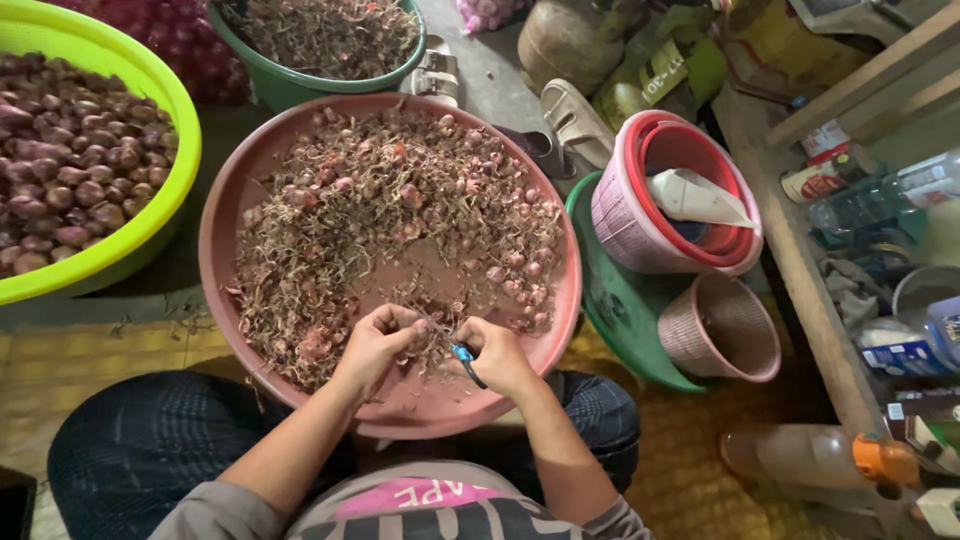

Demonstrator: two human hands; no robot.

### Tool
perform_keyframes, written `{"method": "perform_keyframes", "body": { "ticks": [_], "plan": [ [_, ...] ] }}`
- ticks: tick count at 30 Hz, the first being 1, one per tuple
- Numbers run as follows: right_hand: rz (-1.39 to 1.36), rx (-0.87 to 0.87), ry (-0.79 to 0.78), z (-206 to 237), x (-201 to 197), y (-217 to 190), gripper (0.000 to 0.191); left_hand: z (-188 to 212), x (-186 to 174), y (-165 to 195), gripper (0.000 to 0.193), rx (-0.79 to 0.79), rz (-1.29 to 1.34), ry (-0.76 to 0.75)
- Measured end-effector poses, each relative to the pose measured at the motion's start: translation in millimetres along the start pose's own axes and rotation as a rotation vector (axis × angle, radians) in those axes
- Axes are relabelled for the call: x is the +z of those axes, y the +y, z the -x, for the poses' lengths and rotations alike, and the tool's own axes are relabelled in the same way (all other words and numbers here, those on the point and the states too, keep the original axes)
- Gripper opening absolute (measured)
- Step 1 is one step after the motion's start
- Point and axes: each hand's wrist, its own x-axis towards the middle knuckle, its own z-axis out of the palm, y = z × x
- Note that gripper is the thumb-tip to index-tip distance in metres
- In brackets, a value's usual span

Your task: The person sits on the floor trimming dried shallots, using small scissors to cut off roots and dry outer parts one at a time over a large pink tray, and places the trimmed shallots into a yellow basin beside the tray.

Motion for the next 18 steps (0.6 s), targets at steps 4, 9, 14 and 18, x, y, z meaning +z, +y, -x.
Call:
{"method": "perform_keyframes", "body": {
  "ticks": [4, 9, 14, 18],
  "plan": [
    [0.074, -0.011, 0.014, 1.9, 1.0, -0.9, 0.043, -2.9, -0.3, -2.5, 0.018, -0.042, 0.063, 0.002],
    [0.012, 0.017, 0.03, 0.1, 3.0, 4.6, 0.041, -1.9, -0.5, -2.9, 0.015, -0.028, 0.112, -0.036],
    [-0.18, -0.032, -0.029, -0.7, 3.0, 9.6, 0.04, 2.1, -0.1, -0.1, 0.012, -0.078, 0.042, -0.038],
    [0.297, -0.195, 0.349, -27.0, -24.5, -0.1, 0.048, -2.2, -1.0, -1.5, 0.011, -0.184, 0.316, -0.026]
  ]
}}
